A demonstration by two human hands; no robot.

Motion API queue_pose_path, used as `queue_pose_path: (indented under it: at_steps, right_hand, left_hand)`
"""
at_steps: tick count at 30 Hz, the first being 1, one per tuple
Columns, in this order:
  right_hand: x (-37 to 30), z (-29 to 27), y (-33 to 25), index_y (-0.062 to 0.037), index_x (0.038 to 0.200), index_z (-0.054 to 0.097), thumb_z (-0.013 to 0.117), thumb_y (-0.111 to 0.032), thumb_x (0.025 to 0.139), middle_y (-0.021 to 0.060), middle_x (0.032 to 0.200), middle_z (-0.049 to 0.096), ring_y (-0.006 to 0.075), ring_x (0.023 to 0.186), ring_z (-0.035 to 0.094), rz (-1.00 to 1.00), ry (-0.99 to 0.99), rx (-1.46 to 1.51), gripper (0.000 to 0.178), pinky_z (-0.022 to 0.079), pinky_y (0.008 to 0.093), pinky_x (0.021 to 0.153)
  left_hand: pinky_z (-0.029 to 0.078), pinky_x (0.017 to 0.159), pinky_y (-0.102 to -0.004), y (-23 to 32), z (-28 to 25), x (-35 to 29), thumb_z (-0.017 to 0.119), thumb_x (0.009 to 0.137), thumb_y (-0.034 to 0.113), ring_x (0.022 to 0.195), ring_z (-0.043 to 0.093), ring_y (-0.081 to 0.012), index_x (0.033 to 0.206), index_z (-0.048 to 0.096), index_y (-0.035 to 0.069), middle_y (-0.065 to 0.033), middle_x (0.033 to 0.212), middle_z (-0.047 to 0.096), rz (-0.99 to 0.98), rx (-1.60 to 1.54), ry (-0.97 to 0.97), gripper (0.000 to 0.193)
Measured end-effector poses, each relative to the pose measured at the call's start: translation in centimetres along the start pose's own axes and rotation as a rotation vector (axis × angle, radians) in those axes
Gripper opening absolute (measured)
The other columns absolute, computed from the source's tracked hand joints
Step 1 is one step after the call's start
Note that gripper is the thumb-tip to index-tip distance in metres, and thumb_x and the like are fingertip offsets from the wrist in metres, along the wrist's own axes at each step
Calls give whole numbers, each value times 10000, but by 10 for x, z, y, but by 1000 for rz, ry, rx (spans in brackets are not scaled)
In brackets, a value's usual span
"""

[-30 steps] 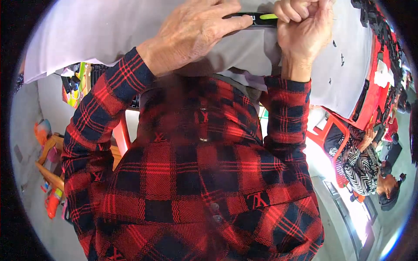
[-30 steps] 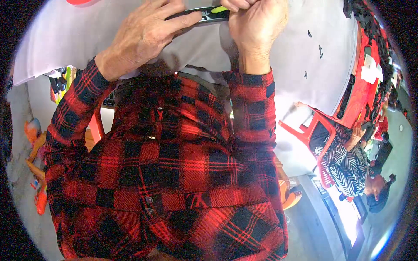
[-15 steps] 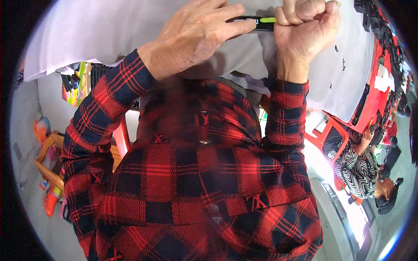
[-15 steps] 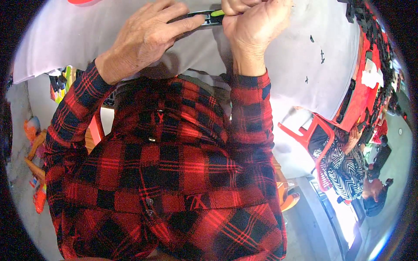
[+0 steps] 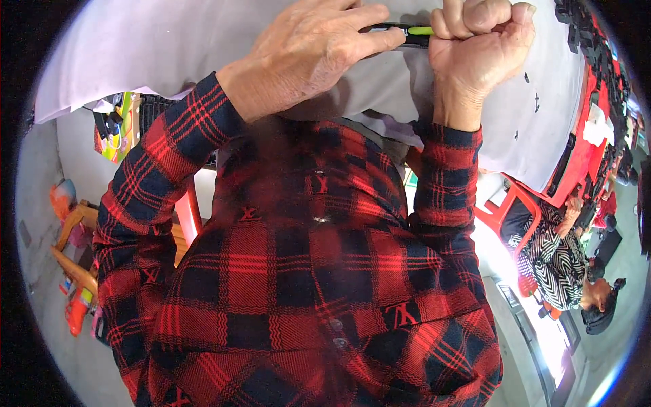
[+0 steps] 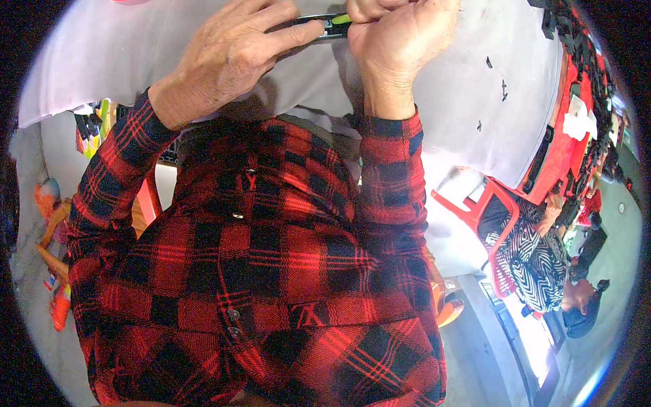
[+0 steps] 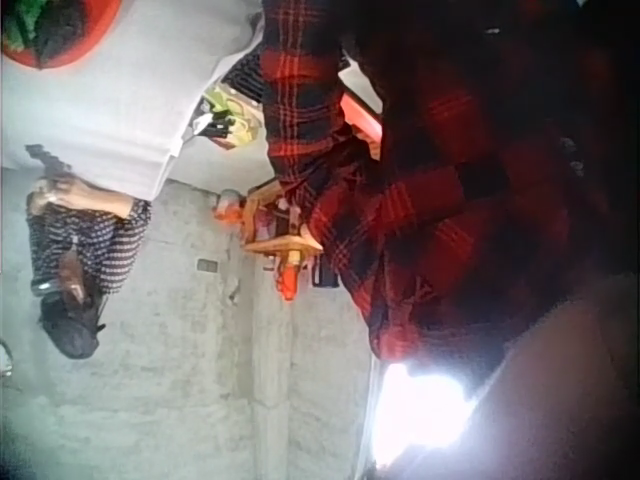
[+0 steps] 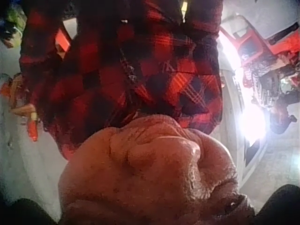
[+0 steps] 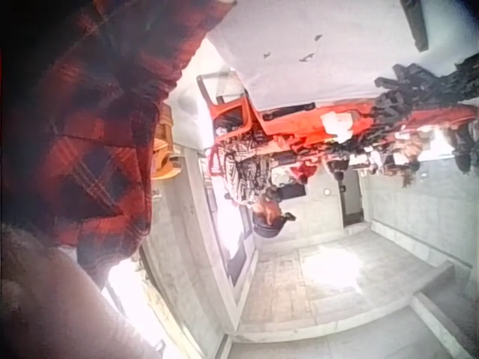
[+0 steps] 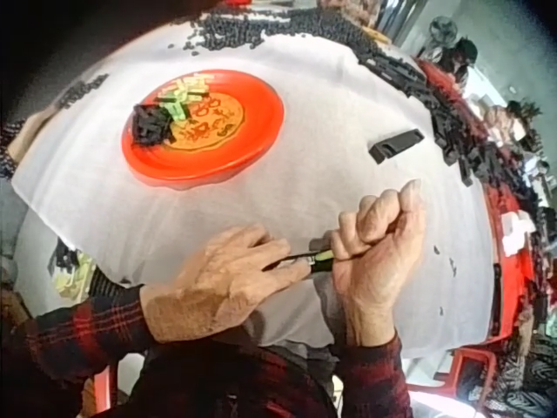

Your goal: The person assembles small black plastic components using a hand tool on a workbench.

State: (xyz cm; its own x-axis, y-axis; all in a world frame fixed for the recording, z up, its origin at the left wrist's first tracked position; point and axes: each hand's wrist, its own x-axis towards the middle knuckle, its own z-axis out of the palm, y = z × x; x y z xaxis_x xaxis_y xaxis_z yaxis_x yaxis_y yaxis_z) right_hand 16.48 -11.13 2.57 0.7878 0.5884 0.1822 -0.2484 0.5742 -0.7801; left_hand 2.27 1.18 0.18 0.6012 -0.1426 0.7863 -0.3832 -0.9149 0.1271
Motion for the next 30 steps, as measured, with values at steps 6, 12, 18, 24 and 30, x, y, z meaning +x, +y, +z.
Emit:
queue_pose_path:
  at_steps: [6, 12, 18, 24, 30]
  right_hand:
    - [-1, -1, -1, -156, 608, 350, 435, -465, 1092, -39, 528, 276, 99, 423, 177, -10, 10, -4, 580, 152, 282, 404]
    - [-1, 4, 0, -161, 599, 351, 426, -459, 1091, -40, 517, 276, 102, 417, 177, 16, 127, 9, 581, 155, 286, 402]
    - [-2, 0, -3, -160, 598, 347, 414, -444, 1095, -39, 515, 272, 104, 417, 171, -32, 28, -37, 576, 148, 285, 399]
    - [-1, 9, -4, -153, 600, 337, 421, -431, 1096, -34, 519, 258, 98, 421, 166, -17, -13, 22, 575, 138, 282, 395]
    - [-1, 0, -2, -155, 599, 338, 420, -433, 1098, -35, 517, 257, 97, 414, 163, -29, -43, -4, 577, 137, 280, 393]
  left_hand:
    - [494, 794, -365, 13, -21, 9, 602, 902, 128, 905, 570, -245, 1173, 706, 58, -65, 992, 601, -287, -141, -373, 298]
    - [490, 790, -357, 0, 4, -6, 601, 902, 136, 894, 570, -237, 1158, 713, 56, -63, 964, 592, -23, 11, -25, 291]
    - [496, 802, -348, 13, -21, 12, 600, 904, 138, 909, 577, -233, 1160, 719, 47, -65, 976, 603, -273, -110, -379, 296]
    - [503, 811, -351, 13, -22, 12, 602, 900, 139, 918, 579, -237, 1158, 721, 41, -65, 986, 609, -298, -130, -380, 301]
    - [506, 799, -340, 15, -24, 13, 596, 901, 131, 906, 575, -228, 1149, 719, 42, -61, 984, 610, -296, -108, -382, 291]
